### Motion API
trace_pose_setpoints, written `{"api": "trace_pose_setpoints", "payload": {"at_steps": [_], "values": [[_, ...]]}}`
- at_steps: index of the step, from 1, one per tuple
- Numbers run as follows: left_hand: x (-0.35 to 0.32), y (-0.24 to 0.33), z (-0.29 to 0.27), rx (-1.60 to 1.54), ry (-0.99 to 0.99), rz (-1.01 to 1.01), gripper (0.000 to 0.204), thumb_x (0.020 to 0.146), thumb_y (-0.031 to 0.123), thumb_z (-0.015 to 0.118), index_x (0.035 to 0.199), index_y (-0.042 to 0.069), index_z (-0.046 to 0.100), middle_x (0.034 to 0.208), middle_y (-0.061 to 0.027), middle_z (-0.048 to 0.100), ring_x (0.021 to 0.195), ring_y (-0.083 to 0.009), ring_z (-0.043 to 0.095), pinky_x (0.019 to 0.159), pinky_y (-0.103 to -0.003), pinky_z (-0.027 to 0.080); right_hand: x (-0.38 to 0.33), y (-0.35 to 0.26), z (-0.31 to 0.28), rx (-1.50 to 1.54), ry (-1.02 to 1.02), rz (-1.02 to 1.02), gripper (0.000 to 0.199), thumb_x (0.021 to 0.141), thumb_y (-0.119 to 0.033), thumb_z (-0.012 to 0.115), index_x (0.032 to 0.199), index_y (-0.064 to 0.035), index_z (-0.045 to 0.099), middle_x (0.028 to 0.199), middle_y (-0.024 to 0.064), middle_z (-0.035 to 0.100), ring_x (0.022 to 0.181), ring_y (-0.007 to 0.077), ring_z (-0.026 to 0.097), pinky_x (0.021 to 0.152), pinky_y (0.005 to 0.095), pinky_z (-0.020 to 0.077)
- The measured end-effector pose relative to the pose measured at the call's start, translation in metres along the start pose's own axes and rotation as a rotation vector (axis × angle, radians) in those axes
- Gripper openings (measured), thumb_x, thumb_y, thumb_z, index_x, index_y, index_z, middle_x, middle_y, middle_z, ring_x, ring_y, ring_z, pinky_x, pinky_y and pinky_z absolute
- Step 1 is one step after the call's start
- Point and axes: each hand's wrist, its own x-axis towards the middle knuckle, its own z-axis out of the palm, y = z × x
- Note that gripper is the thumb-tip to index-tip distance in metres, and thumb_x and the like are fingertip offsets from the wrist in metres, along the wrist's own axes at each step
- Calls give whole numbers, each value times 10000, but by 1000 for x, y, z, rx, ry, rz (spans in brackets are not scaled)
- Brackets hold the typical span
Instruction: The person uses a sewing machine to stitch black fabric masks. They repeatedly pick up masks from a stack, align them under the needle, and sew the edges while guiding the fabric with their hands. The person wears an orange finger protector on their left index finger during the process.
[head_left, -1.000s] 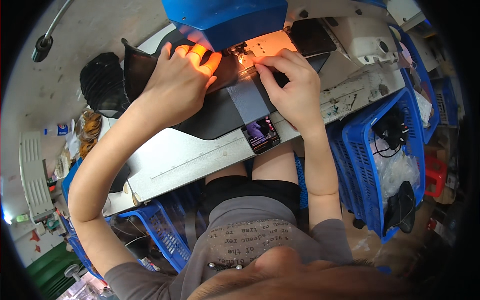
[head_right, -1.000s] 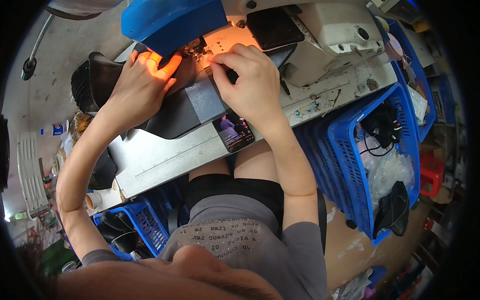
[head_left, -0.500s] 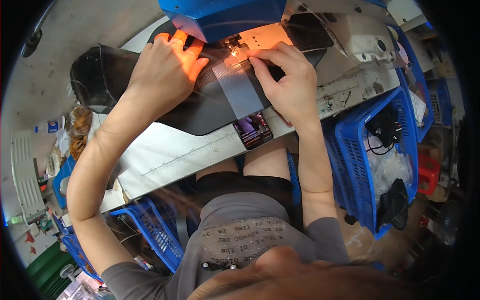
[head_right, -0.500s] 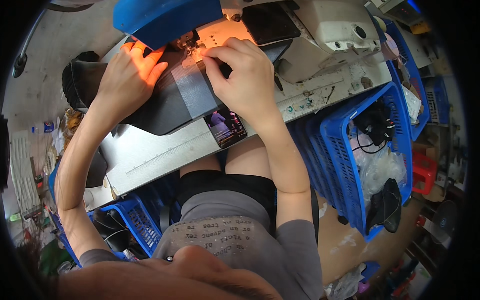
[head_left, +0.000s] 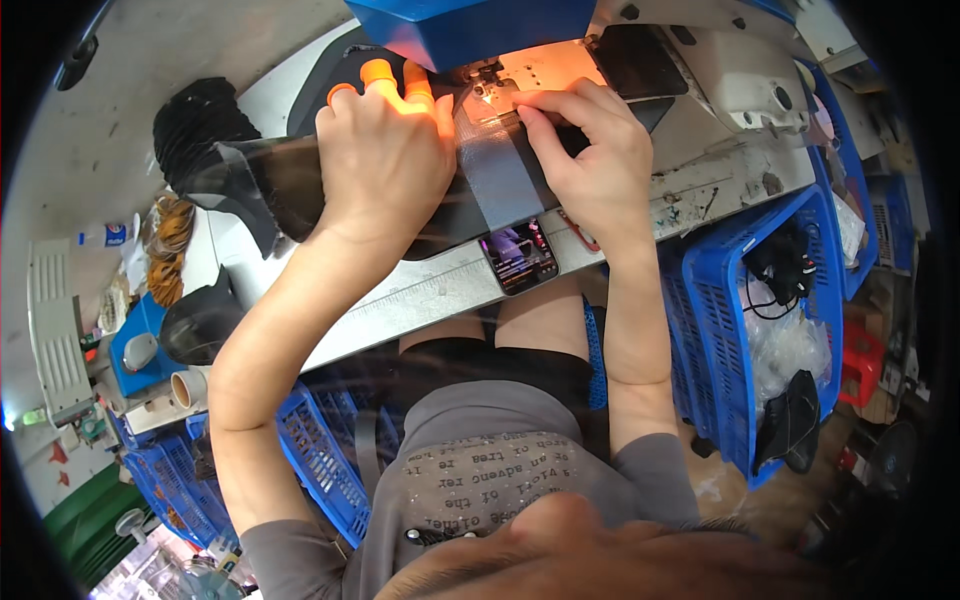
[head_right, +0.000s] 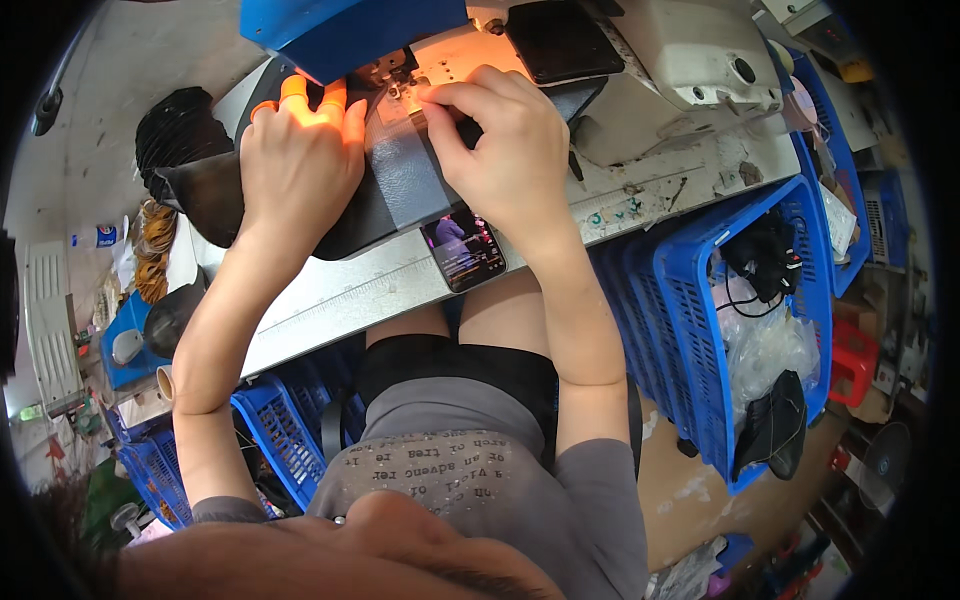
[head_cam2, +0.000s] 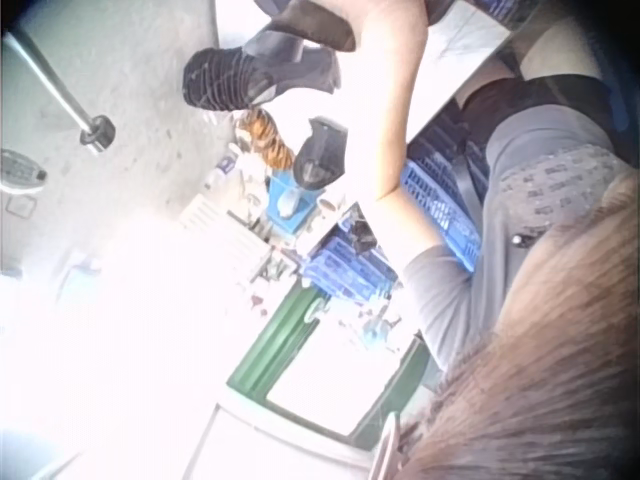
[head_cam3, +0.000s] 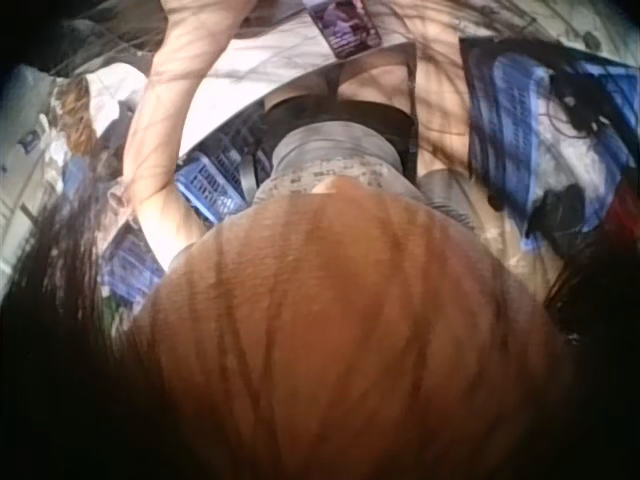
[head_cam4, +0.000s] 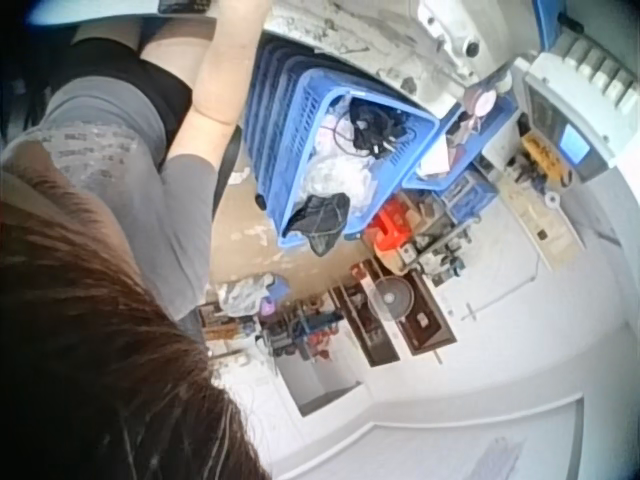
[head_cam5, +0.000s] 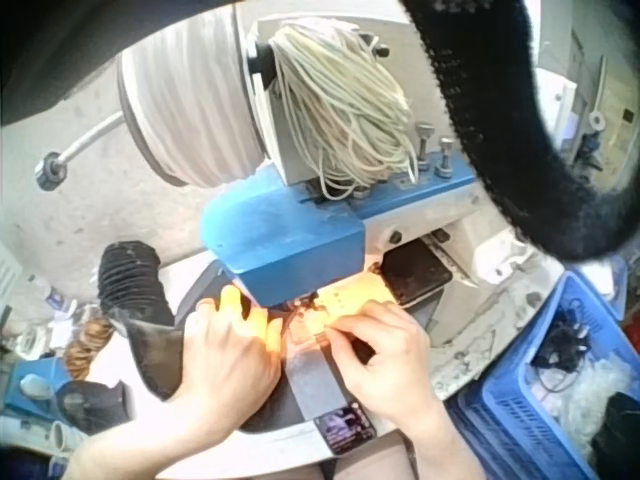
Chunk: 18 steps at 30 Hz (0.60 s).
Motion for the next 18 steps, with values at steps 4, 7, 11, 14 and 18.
{"api": "trace_pose_setpoints", "payload": {"at_steps": [4,7,11,14,18], "values": [[0,-8,10,5,116,-1,293,873,314,652,969,43,713,865,-181,646,664,-321,585,608,-386,495,1,-2,-3,7,-22,29,70,781,-121,720,829,-75,743,743,45,644,712,238,625,645,346,496],[-5,-14,3,19,84,-42,349,869,320,664,1054,26,701,1006,-208,641,751,-349,604,657,-400,497,1,-2,-3,5,-28,37,68,786,-119,716,829,-72,741,742,45,643,714,236,625,648,344,496],[-34,-13,-23,-128,-10,-24,411,881,301,656,1178,17,658,1140,-248,610,920,-377,614,785,-430,478,1,-3,-3,9,-26,45,68,789,-117,714,829,-67,738,744,47,643,715,236,624,649,345,495],[-54,-12,-40,-220,-48,17,464,879,303,657,1254,30,626,1211,-243,578,997,-372,578,841,-418,449,0,-3,-3,2,-18,41,66,793,-117,713,832,-68,733,758,51,643,723,243,620,649,348,491],[-78,-13,-48,-268,-82,103,626,850,447,674,1314,36,587,1244,-235,560,1096,-369,539,928,-424,414,0,-3,-3,-3,-22,50,60,798,-121,714,831,-72,727,773,54,641,739,248,616,656,349,486]]}}
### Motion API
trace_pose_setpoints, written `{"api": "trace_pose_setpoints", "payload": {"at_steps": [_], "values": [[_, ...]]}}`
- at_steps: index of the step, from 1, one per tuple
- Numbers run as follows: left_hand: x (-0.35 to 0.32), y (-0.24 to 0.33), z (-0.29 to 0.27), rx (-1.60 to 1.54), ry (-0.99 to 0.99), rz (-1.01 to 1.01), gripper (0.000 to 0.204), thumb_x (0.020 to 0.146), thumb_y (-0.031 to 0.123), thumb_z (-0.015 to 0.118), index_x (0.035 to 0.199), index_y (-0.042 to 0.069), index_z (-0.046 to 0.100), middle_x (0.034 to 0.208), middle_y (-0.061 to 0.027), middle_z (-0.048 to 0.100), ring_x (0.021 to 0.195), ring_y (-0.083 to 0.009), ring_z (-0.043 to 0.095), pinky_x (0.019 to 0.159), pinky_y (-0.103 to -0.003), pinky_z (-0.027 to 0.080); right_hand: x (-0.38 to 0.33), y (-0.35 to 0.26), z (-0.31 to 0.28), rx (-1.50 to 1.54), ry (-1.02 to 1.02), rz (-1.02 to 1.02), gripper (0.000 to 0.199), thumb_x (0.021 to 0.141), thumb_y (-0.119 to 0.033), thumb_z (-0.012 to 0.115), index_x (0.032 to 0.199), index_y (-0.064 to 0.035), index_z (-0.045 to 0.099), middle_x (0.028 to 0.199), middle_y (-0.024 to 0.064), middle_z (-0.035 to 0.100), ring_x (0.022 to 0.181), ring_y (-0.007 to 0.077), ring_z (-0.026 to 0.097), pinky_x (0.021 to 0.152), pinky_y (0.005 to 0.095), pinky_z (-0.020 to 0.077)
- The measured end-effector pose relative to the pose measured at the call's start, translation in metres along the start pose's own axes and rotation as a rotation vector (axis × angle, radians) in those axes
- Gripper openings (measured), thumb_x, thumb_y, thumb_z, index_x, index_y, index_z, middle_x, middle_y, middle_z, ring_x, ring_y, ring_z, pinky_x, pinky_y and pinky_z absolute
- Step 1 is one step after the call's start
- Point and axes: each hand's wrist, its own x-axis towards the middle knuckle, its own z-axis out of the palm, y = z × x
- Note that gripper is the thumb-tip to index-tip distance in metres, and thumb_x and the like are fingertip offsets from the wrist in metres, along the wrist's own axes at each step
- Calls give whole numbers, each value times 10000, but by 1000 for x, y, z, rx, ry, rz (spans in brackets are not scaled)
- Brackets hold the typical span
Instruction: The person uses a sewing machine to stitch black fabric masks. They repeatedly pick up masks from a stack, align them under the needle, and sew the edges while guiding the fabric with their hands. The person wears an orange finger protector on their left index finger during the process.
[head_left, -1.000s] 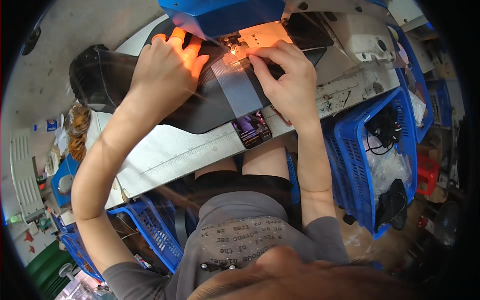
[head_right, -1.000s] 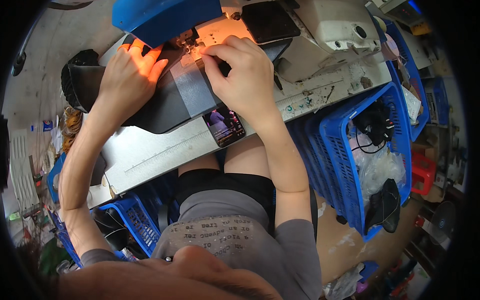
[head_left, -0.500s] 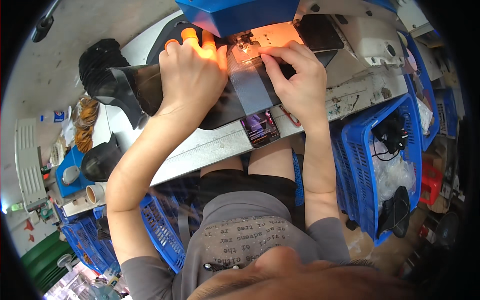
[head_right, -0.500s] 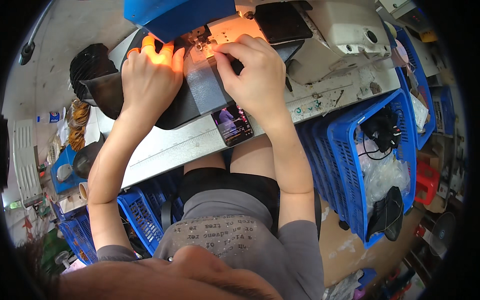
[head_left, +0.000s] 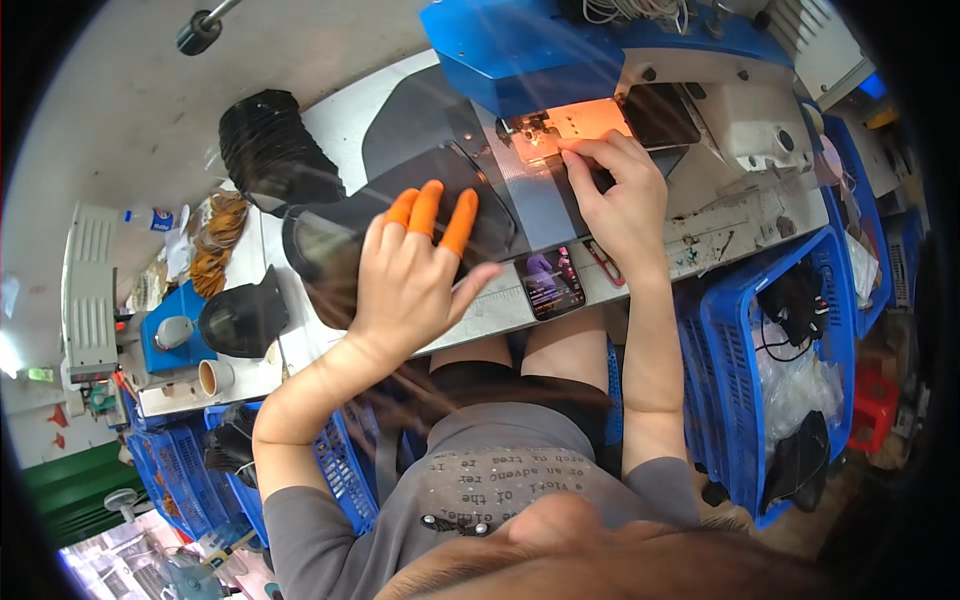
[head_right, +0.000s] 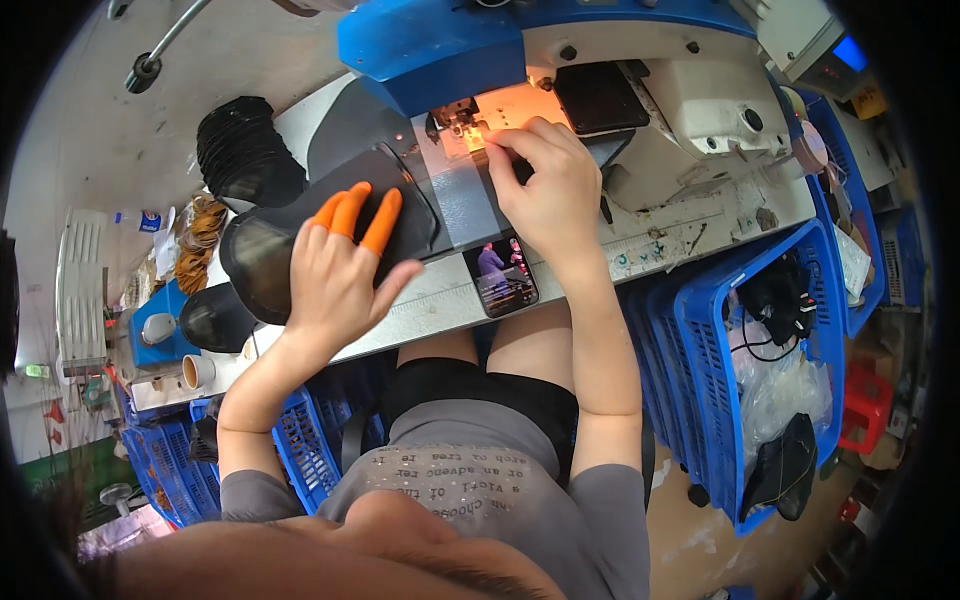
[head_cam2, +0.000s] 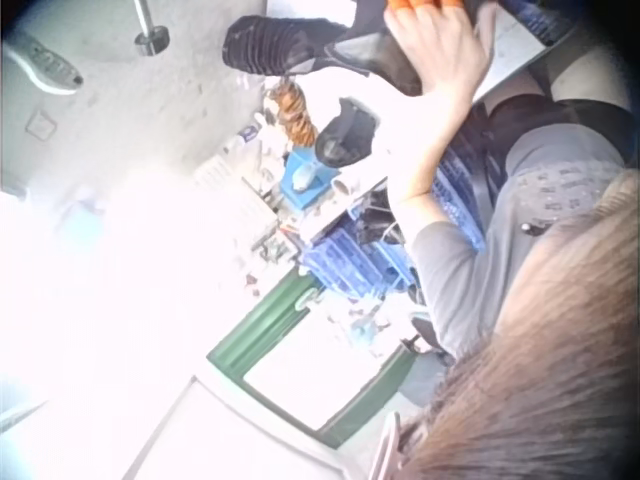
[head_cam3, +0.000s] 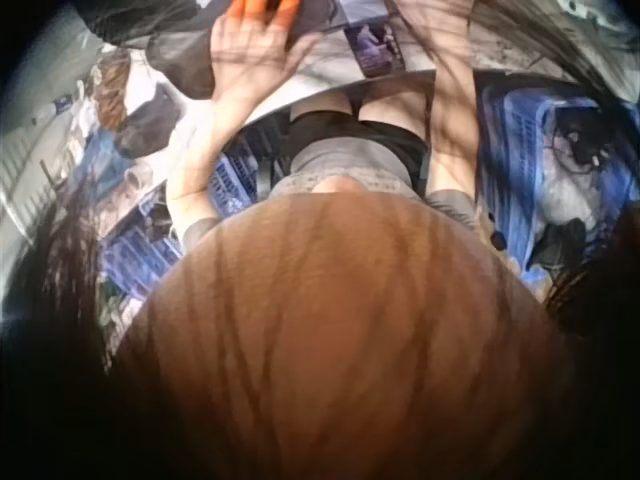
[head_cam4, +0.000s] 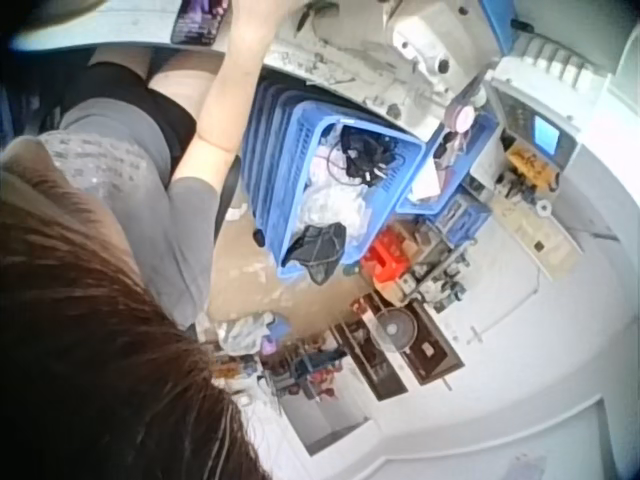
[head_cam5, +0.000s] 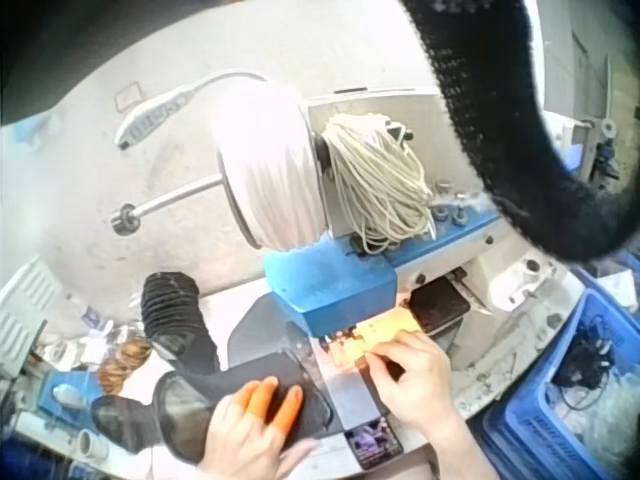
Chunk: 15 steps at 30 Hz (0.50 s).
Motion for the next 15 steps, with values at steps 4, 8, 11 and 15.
{"api": "trace_pose_setpoints", "payload": {"at_steps": [4,8,11,15], "values": [[-16,0,-4,-106,-16,16,627,723,282,769,1283,49,609,1285,-194,561,1174,-354,528,1007,-447,402,0,0,-1,1,-7,-10,57,803,-114,711,832,-67,722,781,56,645,748,252,616,664,347,482],[-48,-20,12,-90,115,-1,566,704,102,708,1259,36,616,1241,-175,592,1161,-346,563,1022,-480,412,0,0,-1,16,-20,-11,59,806,-98,708,840,-51,717,781,62,646,751,251,620,678,342,483],[-96,-76,20,3,364,-36,502,743,105,669,1239,41,624,1194,-144,620,1134,-333,593,1001,-502,432,0,1,-1,0,-26,-13,61,808,-93,712,846,-46,717,772,65,642,747,239,624,690,340,486],[-195,-164,27,259,427,-205,514,771,109,699,1267,26,590,1206,-149,612,1166,-355,578,1053,-520,390,-1,-2,-4,1,-49,-4,98,817,-88,708,906,-66,741,763,52,617,747,218,608,704,321,476]]}}
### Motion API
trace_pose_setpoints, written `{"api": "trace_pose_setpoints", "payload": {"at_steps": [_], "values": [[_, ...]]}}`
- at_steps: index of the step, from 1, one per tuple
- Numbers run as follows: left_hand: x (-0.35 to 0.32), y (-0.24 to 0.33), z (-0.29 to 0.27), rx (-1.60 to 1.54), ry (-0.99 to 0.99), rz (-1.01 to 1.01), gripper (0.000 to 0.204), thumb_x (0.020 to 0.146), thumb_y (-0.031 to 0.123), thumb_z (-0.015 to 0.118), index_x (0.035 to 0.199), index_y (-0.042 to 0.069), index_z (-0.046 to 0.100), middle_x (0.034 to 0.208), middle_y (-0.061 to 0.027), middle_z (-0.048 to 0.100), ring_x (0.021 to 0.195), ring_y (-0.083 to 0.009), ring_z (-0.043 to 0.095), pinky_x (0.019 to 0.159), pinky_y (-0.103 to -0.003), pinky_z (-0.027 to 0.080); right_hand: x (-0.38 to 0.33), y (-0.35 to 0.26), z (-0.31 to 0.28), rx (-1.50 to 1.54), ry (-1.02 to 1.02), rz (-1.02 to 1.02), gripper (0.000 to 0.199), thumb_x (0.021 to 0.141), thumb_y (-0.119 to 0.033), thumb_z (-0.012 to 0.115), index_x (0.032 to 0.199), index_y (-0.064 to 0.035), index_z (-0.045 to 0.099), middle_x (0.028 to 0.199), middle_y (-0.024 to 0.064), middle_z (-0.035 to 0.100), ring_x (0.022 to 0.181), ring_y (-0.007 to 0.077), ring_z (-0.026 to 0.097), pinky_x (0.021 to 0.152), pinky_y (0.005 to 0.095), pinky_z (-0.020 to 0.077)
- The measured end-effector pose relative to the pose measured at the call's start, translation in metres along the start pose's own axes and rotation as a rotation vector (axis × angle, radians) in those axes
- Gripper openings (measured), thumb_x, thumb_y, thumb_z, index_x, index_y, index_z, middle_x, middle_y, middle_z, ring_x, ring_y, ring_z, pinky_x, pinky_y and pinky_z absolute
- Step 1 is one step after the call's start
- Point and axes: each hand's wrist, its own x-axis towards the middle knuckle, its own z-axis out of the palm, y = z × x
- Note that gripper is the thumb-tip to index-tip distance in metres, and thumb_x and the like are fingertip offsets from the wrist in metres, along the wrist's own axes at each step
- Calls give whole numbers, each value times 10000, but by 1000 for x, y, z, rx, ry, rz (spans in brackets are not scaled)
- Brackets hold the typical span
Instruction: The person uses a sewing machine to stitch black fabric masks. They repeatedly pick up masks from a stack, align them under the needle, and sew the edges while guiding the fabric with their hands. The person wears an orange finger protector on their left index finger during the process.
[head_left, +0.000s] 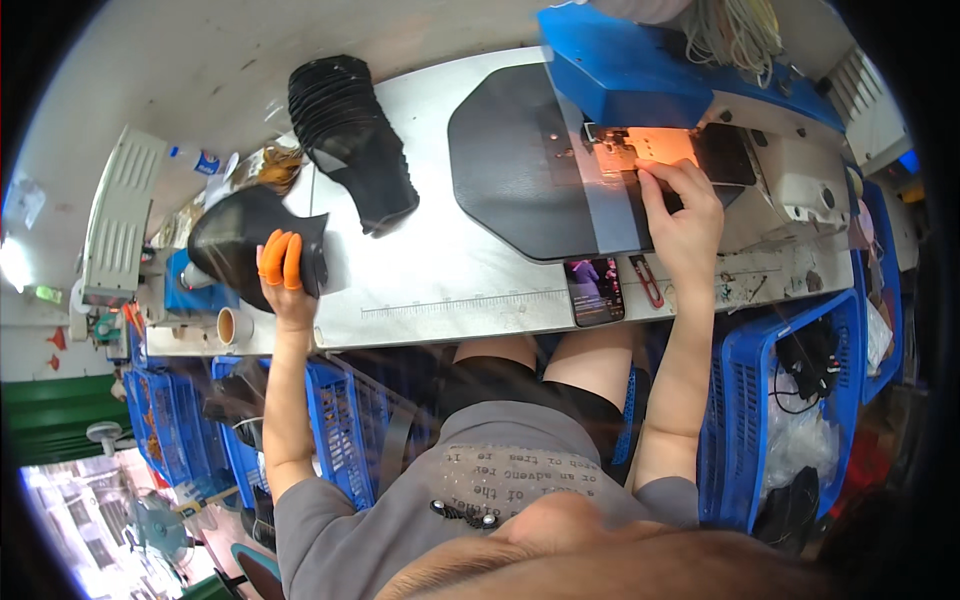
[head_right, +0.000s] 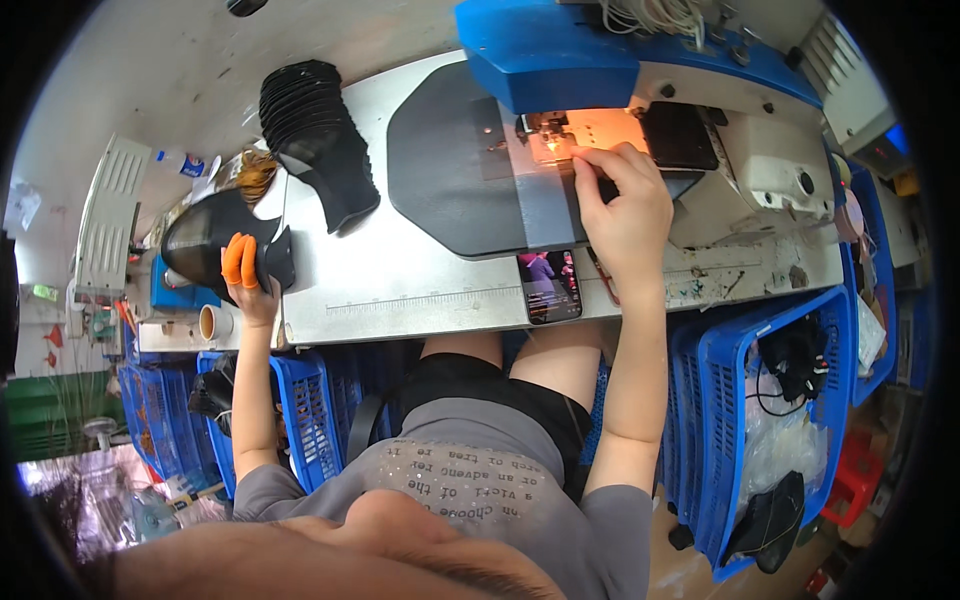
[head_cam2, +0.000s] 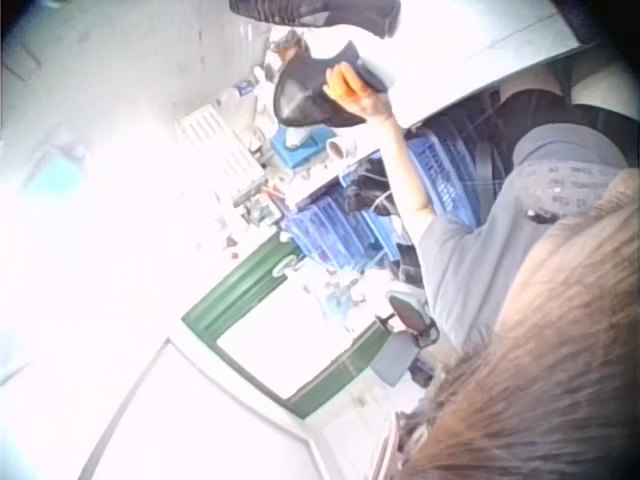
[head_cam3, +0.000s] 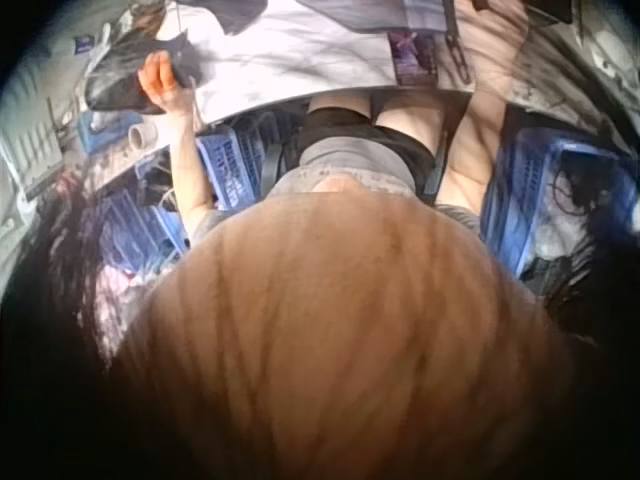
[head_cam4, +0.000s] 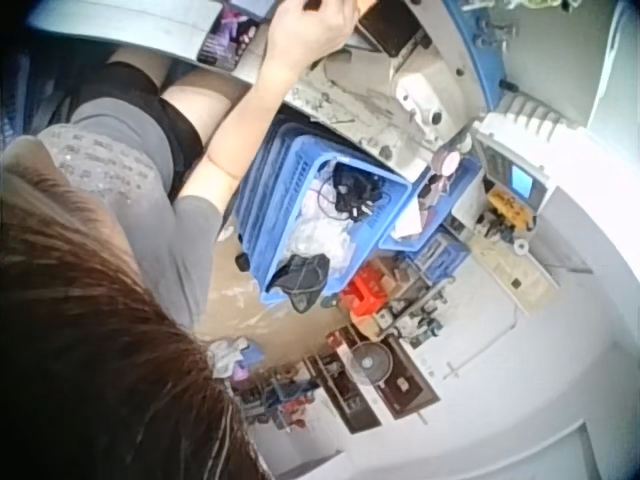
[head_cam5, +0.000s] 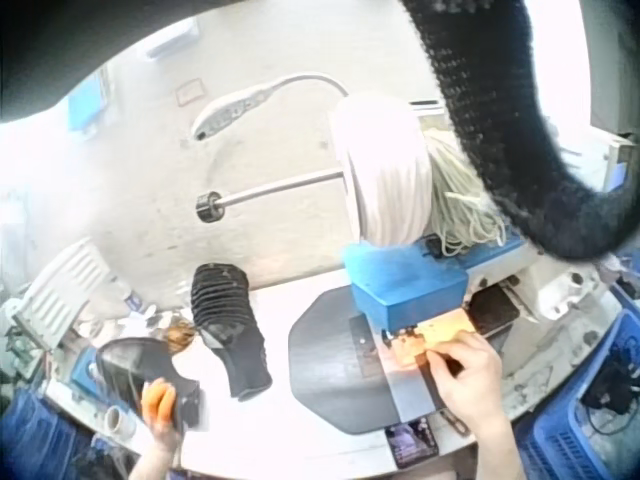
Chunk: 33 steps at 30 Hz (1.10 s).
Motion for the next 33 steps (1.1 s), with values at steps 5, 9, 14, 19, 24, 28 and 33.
{"api": "trace_pose_setpoints", "payload": {"at_steps": [5,9,14,19,24,28,33], "values": [[-80,-32,-18,56,-798,-312,823,716,360,785,1407,59,457,1448,-186,426,1390,-376,348,1124,-616,227,-1,2,3,-12,-9,-5,105,822,-90,707,920,-71,741,757,54,601,753,210,601,711,323,477],[-45,3,22,-54,-552,-274,752,790,336,745,1425,75,440,1487,-182,388,1416,-390,302,1130,-618,194,-2,4,0,-44,-11,3,105,825,-91,706,921,-66,739,761,53,601,756,208,602,713,323,477],[-3,46,92,-46,-451,-151,578,809,217,725,1345,94,545,1452,-165,455,1372,-365,384,1098,-540,318,0,2,1,2,-24,24,101,832,-96,705,920,-59,737,767,59,601,764,213,606,722,326,479],[6,28,131,-124,-366,-190,245,837,137,686,1078,105,721,1118,-101,686,1090,-287,612,929,-372,485,1,5,5,0,-12,-18,95,818,-89,711,904,-59,738,761,65,606,745,224,606,708,326,480],[92,53,89,-287,-53,-519,167,843,147,726,995,80,752,763,-125,692,657,-288,657,618,-349,519,1,6,5,-39,11,-24,70,808,-92,718,863,-53,733,743,61,612,738,223,610,690,332,481],[158,111,43,-454,207,-176,184,828,108,752,999,42,760,790,-127,721,631,-225,671,610,-303,518,0,-3,4,-75,-24,-75,98,812,-146,723,817,-48,725,742,65,621,725,250,590,689,368,462],[177,194,39,-449,-108,113,184,761,181,749,928,107,764,901,-36,670,743,-241,587,622,-332,511,-3,-22,1,-29,-189,-100,154,805,-221,744,848,-73,757,782,74,643,818,273,583,757,387,432]]}}
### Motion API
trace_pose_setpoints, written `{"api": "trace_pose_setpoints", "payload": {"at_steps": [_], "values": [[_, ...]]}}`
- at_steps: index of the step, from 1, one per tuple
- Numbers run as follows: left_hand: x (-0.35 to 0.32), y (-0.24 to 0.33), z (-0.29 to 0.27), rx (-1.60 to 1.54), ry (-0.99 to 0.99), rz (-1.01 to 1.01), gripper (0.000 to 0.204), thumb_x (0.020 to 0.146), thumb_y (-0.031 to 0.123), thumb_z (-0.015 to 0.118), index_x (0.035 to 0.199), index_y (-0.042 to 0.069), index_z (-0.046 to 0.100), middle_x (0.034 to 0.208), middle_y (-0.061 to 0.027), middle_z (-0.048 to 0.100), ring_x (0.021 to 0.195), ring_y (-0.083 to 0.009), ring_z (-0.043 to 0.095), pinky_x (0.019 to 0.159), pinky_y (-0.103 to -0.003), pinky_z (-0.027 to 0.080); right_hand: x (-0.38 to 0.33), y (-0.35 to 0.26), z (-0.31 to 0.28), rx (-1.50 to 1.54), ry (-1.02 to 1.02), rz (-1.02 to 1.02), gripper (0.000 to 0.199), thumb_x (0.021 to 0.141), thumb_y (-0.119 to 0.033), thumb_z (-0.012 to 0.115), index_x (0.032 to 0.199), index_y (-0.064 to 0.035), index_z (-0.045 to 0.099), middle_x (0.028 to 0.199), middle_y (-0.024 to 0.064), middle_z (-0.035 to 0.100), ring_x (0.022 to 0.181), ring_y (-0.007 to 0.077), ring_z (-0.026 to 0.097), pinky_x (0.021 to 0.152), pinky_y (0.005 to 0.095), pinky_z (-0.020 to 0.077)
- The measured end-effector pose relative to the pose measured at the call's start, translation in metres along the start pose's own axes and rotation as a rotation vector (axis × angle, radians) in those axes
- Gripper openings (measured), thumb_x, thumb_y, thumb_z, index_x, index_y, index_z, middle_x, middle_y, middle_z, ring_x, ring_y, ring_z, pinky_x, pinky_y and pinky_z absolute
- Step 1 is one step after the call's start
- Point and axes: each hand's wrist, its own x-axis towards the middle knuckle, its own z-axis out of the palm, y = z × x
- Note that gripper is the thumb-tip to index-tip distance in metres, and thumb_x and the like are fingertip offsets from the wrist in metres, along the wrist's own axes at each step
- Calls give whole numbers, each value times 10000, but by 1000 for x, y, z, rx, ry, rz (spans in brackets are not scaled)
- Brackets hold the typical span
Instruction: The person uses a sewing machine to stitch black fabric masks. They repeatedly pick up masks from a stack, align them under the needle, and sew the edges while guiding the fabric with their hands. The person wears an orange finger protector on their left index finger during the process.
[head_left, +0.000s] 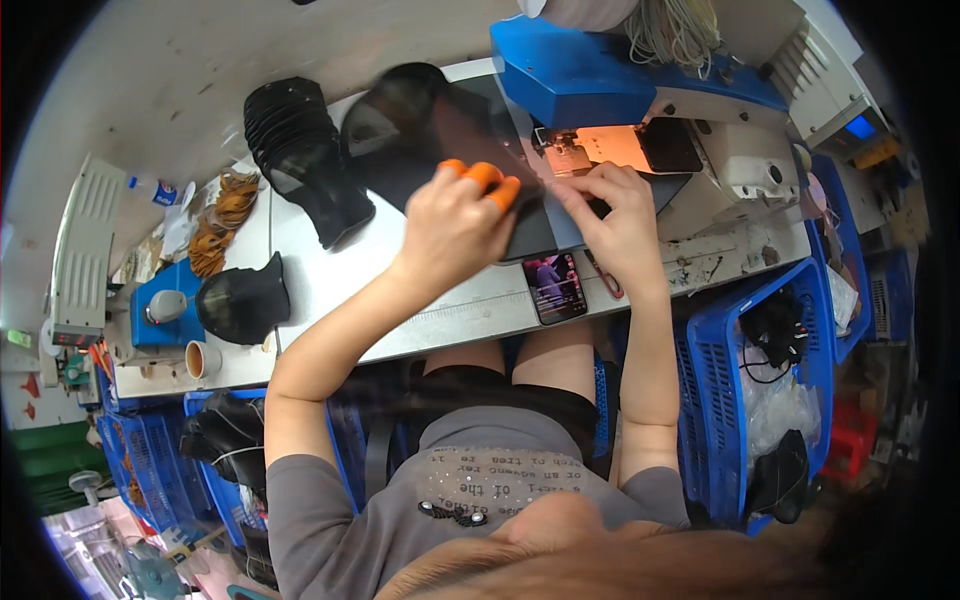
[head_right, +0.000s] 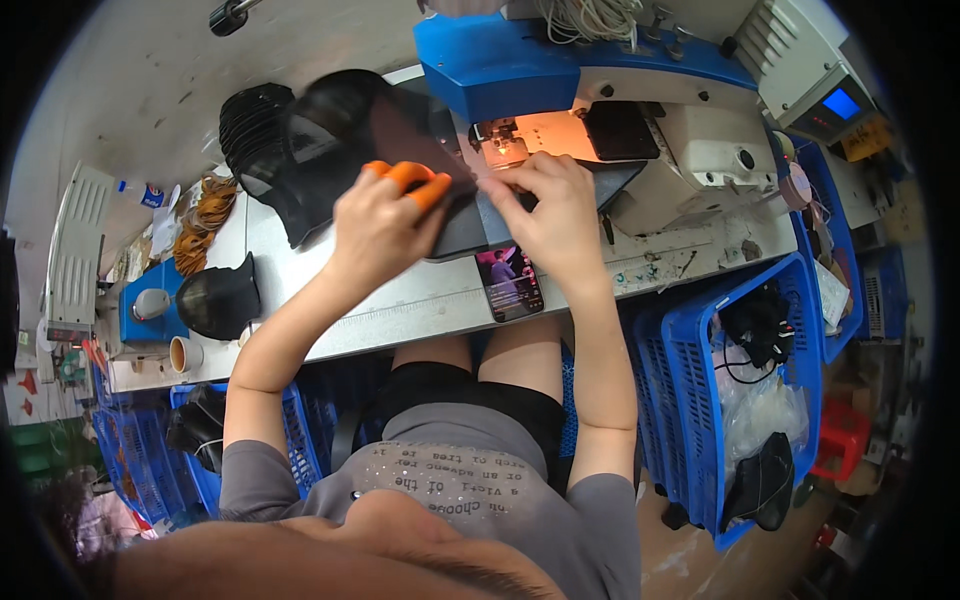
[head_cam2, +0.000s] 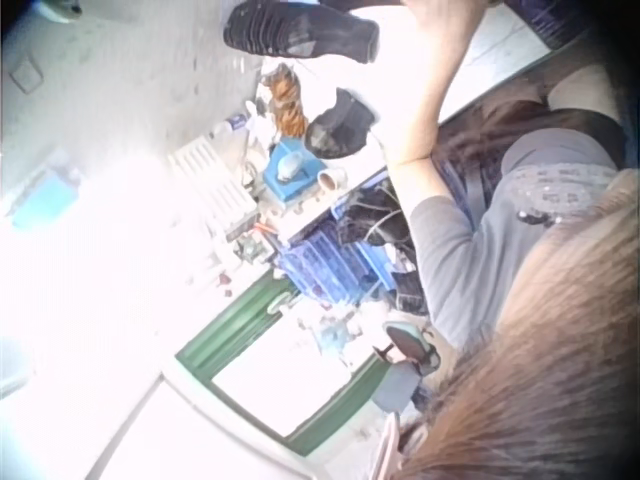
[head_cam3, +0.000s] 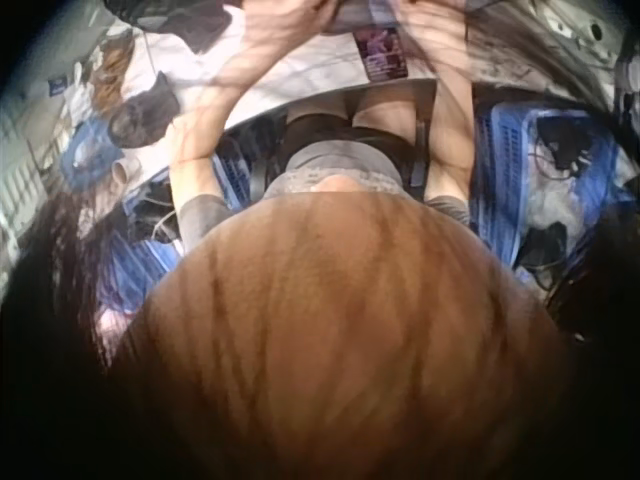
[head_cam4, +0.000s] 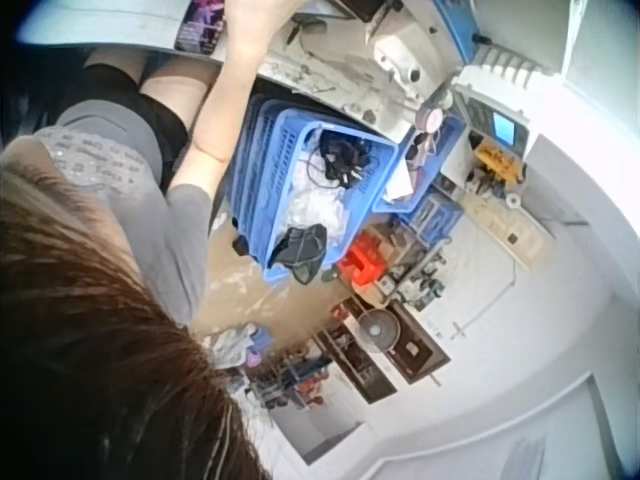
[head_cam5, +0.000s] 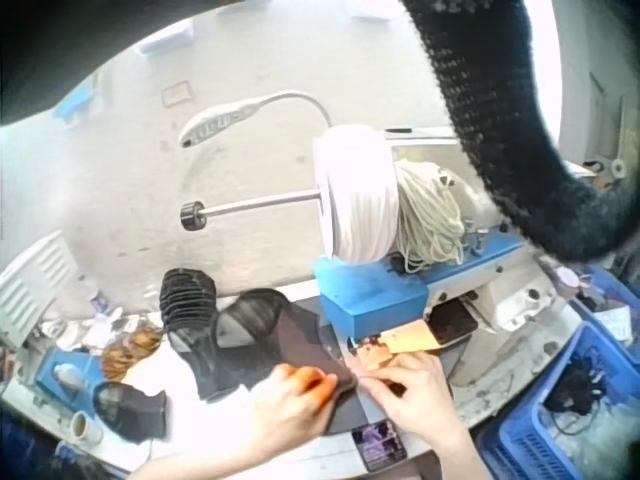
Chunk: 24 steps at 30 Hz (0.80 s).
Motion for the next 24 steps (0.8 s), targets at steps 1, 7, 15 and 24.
{"api": "trace_pose_setpoints", "payload": {"at_steps": [1,7,15,24], "values": [[4,4,2,-39,-65,3,194,776,187,731,942,91,760,924,-53,663,772,-253,584,668,-342,506,-1,0,-1,14,-8,7,187,798,-233,751,889,-69,762,801,83,645,835,275,584,788,398,425],[18,-13,8,-204,-190,158,333,855,219,660,1119,17,682,1063,-118,651,941,-303,578,876,-395,437,-2,3,4,-69,34,93,216,782,-213,753,921,-47,742,839,100,649,843,297,591,801,407,430],[22,-18,10,-144,-281,114,397,893,253,635,1168,-33,635,1032,-190,656,963,-318,582,910,-407,416,17,4,9,-240,-10,171,261,802,-273,724,953,-62,748,843,116,682,876,300,610,837,413,431],[34,-31,14,-176,-302,159,361,884,256,630,1136,0,652,1150,-161,658,1043,-311,584,984,-410,406,21,6,13,-215,-13,228,256,796,-258,727,969,-71,753,913,114,711,931,296,621,895,400,418]]}}
